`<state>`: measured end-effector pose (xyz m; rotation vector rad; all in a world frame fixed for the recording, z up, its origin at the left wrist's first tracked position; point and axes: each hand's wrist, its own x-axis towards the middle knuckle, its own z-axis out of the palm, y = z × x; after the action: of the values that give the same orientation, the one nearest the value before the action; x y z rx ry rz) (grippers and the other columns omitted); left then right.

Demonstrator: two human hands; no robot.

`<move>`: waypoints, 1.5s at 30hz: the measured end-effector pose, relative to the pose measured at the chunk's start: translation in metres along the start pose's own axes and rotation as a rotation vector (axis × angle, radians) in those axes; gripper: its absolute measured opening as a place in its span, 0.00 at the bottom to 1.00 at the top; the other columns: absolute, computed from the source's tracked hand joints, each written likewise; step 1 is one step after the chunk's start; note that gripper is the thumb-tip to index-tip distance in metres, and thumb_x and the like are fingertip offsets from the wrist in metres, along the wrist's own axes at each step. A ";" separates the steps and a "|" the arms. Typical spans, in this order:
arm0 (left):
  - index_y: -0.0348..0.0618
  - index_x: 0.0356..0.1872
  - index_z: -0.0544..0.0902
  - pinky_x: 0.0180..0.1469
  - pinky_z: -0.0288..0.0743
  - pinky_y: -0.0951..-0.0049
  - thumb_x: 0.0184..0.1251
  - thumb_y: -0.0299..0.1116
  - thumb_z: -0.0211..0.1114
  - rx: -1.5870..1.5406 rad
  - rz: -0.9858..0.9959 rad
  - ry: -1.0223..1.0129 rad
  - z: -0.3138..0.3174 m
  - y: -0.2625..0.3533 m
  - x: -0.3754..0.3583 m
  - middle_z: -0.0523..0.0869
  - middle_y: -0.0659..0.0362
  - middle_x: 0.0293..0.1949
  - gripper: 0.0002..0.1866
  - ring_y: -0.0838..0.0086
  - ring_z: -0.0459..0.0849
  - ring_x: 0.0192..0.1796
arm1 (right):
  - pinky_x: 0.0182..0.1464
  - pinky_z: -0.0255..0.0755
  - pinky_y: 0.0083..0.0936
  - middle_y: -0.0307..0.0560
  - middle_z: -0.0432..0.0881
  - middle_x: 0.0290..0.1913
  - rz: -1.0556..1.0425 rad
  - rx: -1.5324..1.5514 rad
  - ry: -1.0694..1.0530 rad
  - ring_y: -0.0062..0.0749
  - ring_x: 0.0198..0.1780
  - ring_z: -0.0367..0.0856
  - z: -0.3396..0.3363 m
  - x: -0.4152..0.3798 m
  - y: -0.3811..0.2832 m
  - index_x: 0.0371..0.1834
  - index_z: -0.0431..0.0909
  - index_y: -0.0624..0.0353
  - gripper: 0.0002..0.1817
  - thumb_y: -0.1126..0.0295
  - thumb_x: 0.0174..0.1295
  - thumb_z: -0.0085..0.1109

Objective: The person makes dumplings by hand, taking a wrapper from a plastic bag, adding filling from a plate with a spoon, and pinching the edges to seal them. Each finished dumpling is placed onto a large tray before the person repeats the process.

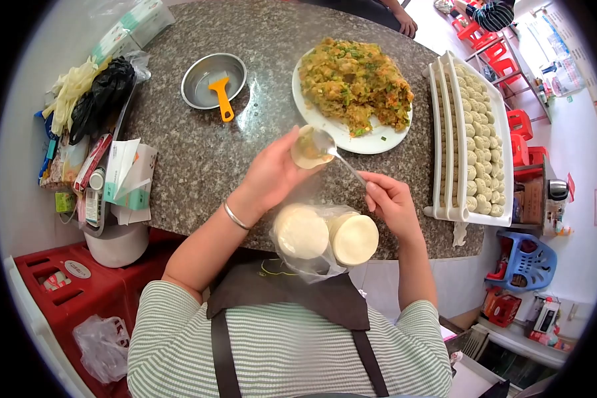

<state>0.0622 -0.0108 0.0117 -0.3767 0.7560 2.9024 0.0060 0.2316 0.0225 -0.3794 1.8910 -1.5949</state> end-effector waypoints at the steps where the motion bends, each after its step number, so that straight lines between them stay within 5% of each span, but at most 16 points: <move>1: 0.32 0.65 0.67 0.69 0.68 0.59 0.81 0.43 0.44 -0.001 0.004 0.000 0.000 0.002 0.001 0.75 0.48 0.62 0.24 0.63 0.75 0.65 | 0.23 0.56 0.13 0.33 0.73 0.22 -0.099 -0.120 0.056 0.13 0.21 0.64 0.001 0.002 0.000 0.57 0.80 0.60 0.16 0.76 0.68 0.53; 2: 0.33 0.65 0.67 0.69 0.70 0.59 0.80 0.43 0.44 0.023 -0.004 -0.022 0.000 0.004 0.002 0.75 0.48 0.62 0.24 0.62 0.75 0.65 | 0.23 0.56 0.13 0.33 0.73 0.22 -0.101 -0.121 0.053 0.13 0.21 0.64 0.002 0.004 -0.003 0.57 0.80 0.60 0.16 0.76 0.68 0.53; 4: 0.35 0.65 0.67 0.68 0.72 0.59 0.80 0.44 0.44 0.048 -0.015 -0.043 0.001 0.009 0.003 0.74 0.48 0.63 0.24 0.61 0.75 0.65 | 0.25 0.60 0.18 0.37 0.74 0.24 -0.526 -0.617 0.098 0.17 0.23 0.67 0.003 0.006 -0.011 0.55 0.83 0.57 0.18 0.81 0.63 0.57; 14: 0.38 0.65 0.67 0.70 0.69 0.60 0.81 0.44 0.42 0.182 0.063 -0.031 0.001 0.013 0.010 0.75 0.52 0.64 0.23 0.66 0.73 0.66 | 0.29 0.62 0.18 0.39 0.74 0.25 -0.397 -0.624 0.093 0.20 0.26 0.69 0.005 0.010 -0.019 0.53 0.83 0.57 0.18 0.82 0.60 0.59; 16: 0.38 0.65 0.68 0.70 0.68 0.60 0.81 0.43 0.42 0.177 0.085 -0.012 -0.006 0.011 0.014 0.75 0.52 0.64 0.23 0.67 0.73 0.67 | 0.30 0.65 0.22 0.43 0.74 0.25 -0.308 -0.429 0.199 0.25 0.25 0.69 -0.001 0.012 -0.010 0.52 0.84 0.56 0.17 0.80 0.60 0.60; 19: 0.37 0.63 0.70 0.70 0.67 0.59 0.80 0.41 0.44 0.152 0.143 -0.030 -0.015 0.006 0.022 0.75 0.52 0.63 0.22 0.67 0.72 0.67 | 0.29 0.61 0.19 0.37 0.74 0.27 -0.419 -0.542 0.207 0.17 0.27 0.67 -0.010 0.024 0.002 0.53 0.83 0.58 0.16 0.80 0.62 0.58; 24: 0.35 0.62 0.71 0.71 0.67 0.58 0.80 0.39 0.45 0.160 0.130 0.025 -0.017 0.006 0.024 0.75 0.52 0.63 0.21 0.65 0.73 0.67 | 0.29 0.61 0.19 0.37 0.73 0.26 -0.390 -0.588 0.277 0.18 0.26 0.67 -0.004 0.025 -0.006 0.53 0.83 0.58 0.16 0.79 0.62 0.59; 28: 0.35 0.63 0.71 0.71 0.67 0.57 0.80 0.40 0.45 0.199 0.130 -0.002 -0.018 0.007 0.024 0.75 0.51 0.63 0.22 0.65 0.72 0.67 | 0.32 0.70 0.23 0.46 0.79 0.28 -0.384 -0.670 0.281 0.30 0.26 0.76 -0.007 0.030 -0.007 0.49 0.84 0.57 0.14 0.79 0.60 0.60; 31: 0.33 0.63 0.71 0.69 0.70 0.60 0.78 0.35 0.49 0.142 0.127 0.005 -0.020 0.008 0.023 0.77 0.52 0.61 0.20 0.65 0.75 0.65 | 0.32 0.72 0.25 0.48 0.80 0.28 -0.370 -0.739 0.345 0.33 0.27 0.79 -0.010 0.031 -0.007 0.47 0.85 0.57 0.12 0.78 0.60 0.60; 33: 0.33 0.61 0.72 0.61 0.74 0.73 0.72 0.27 0.57 0.458 0.195 0.009 -0.012 0.008 0.018 0.82 0.56 0.55 0.19 0.73 0.81 0.57 | 0.32 0.73 0.26 0.47 0.81 0.30 -0.433 -0.777 0.367 0.34 0.27 0.79 -0.007 0.031 -0.005 0.46 0.85 0.57 0.12 0.77 0.60 0.60; 37: 0.33 0.60 0.74 0.56 0.76 0.78 0.68 0.25 0.62 0.508 0.251 -0.018 0.012 0.011 0.013 0.83 0.58 0.52 0.20 0.76 0.83 0.52 | 0.36 0.74 0.29 0.48 0.81 0.33 -0.393 -0.803 0.435 0.38 0.31 0.81 -0.005 0.036 -0.003 0.45 0.85 0.58 0.11 0.76 0.60 0.62; 39: 0.33 0.58 0.76 0.53 0.77 0.77 0.68 0.28 0.64 0.434 0.216 -0.011 0.025 0.015 0.016 0.84 0.58 0.51 0.18 0.77 0.83 0.50 | 0.42 0.73 0.25 0.46 0.81 0.36 -0.704 -0.888 0.453 0.34 0.34 0.79 -0.001 0.042 -0.013 0.48 0.84 0.58 0.12 0.77 0.60 0.63; 41: 0.33 0.57 0.77 0.52 0.78 0.77 0.68 0.29 0.64 0.457 0.238 -0.029 0.033 0.013 0.024 0.84 0.58 0.50 0.18 0.78 0.83 0.49 | 0.47 0.72 0.25 0.45 0.83 0.37 -0.668 -0.826 0.451 0.32 0.40 0.80 0.007 0.049 -0.019 0.46 0.84 0.61 0.11 0.77 0.60 0.64; 43: 0.34 0.56 0.77 0.50 0.78 0.78 0.68 0.31 0.65 0.478 0.262 -0.048 0.038 0.010 0.031 0.85 0.58 0.50 0.18 0.78 0.84 0.49 | 0.49 0.72 0.23 0.43 0.84 0.41 -0.527 -0.271 0.410 0.26 0.44 0.81 0.014 0.059 -0.025 0.45 0.83 0.65 0.11 0.75 0.60 0.66; 45: 0.34 0.55 0.78 0.50 0.79 0.78 0.68 0.31 0.66 0.686 0.416 -0.045 0.037 0.006 0.036 0.85 0.57 0.49 0.18 0.78 0.83 0.49 | 0.50 0.72 0.21 0.42 0.85 0.42 -0.537 -0.162 0.419 0.22 0.46 0.80 0.015 0.067 -0.027 0.44 0.83 0.68 0.11 0.74 0.61 0.67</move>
<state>0.0192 0.0039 0.0357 -0.0774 1.9159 2.7185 -0.0407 0.1744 0.0286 -0.7165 2.3854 -1.9882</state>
